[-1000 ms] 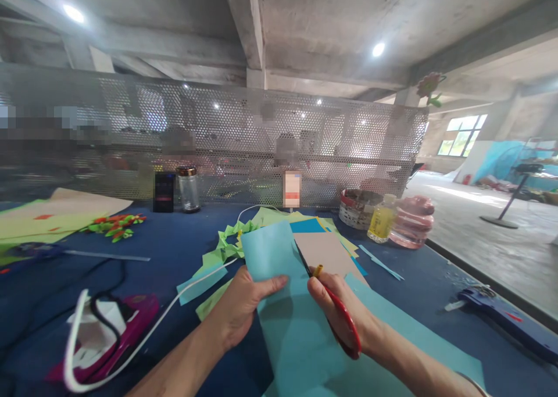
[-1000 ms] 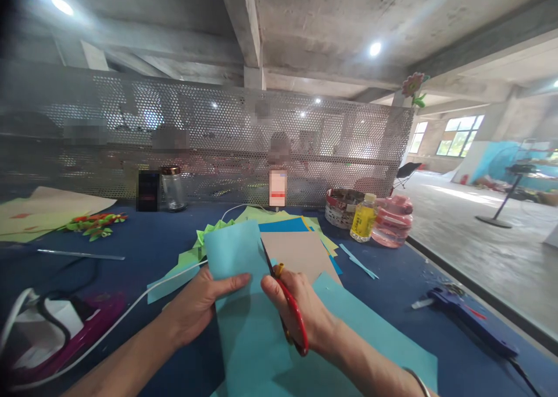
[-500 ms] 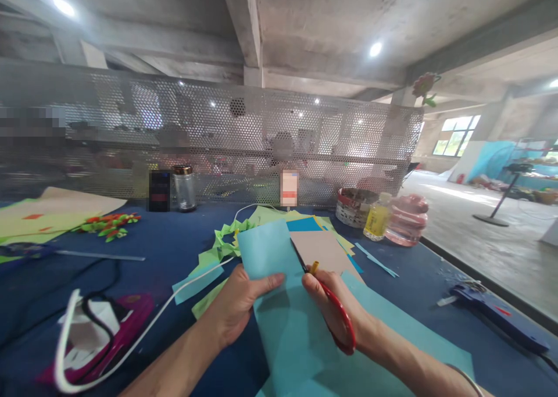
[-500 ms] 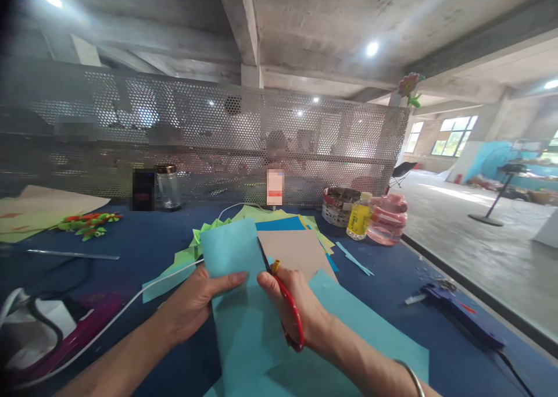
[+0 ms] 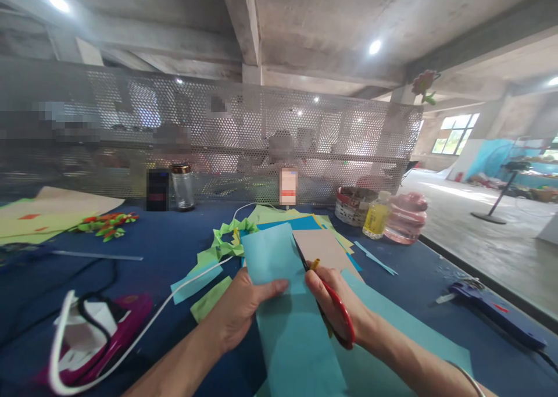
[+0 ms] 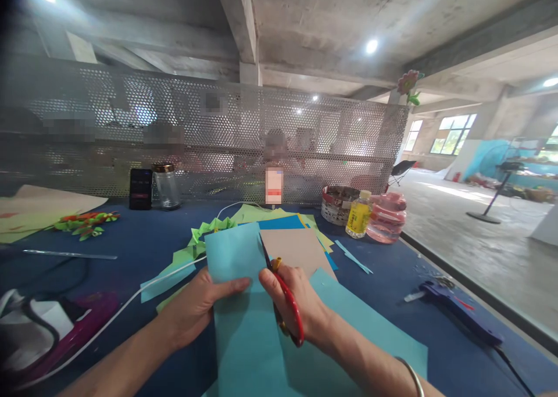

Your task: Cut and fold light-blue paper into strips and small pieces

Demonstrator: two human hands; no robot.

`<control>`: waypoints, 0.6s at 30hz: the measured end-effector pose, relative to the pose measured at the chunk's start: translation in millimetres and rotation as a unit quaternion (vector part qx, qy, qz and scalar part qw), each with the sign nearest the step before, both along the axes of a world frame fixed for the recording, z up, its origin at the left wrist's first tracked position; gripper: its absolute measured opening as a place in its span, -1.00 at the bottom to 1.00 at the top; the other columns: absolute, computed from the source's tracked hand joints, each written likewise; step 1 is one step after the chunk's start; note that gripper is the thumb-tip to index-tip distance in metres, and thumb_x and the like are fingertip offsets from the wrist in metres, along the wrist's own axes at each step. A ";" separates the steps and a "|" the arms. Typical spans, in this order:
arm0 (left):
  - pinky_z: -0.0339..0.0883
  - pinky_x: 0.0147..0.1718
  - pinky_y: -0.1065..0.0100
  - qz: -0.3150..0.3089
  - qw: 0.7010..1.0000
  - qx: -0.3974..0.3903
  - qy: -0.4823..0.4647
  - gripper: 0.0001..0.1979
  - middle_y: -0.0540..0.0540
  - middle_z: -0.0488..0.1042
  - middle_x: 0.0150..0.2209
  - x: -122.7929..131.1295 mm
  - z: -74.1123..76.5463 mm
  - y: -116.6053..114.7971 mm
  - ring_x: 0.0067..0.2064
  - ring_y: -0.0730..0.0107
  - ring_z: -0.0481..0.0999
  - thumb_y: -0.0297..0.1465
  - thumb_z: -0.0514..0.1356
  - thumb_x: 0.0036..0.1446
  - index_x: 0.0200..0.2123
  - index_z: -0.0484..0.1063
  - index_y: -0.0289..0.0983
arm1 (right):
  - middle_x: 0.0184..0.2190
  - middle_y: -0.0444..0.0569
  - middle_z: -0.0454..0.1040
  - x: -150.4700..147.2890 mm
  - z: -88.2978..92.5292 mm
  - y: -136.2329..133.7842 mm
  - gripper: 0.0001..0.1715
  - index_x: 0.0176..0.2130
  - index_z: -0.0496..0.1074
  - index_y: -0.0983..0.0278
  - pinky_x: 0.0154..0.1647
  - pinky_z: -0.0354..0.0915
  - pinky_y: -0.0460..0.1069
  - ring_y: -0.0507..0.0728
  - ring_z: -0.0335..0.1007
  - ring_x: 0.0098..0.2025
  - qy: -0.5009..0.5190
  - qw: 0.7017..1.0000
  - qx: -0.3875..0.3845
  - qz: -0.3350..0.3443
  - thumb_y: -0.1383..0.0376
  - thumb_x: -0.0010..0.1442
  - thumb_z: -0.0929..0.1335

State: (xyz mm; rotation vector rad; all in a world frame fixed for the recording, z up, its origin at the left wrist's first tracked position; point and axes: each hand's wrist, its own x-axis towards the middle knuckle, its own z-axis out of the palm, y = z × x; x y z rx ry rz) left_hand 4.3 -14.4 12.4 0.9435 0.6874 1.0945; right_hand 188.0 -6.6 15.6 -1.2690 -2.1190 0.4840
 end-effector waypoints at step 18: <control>0.41 -0.11 0.11 -0.001 1.000 0.002 -0.014 -0.53 -0.18 0.61 -0.16 2.0 1.8 -2.0 -0.13 0.00 0.58 -0.38 0.44 -0.17 -0.10 0.54 -0.26 | -0.64 -0.23 -0.05 -3.0 0.9 -2.5 -0.34 -0.57 -0.06 0.21 -0.58 -0.06 -0.09 -0.03 -0.15 -0.56 0.072 0.996 -0.058 0.015 -0.23 0.23 0.05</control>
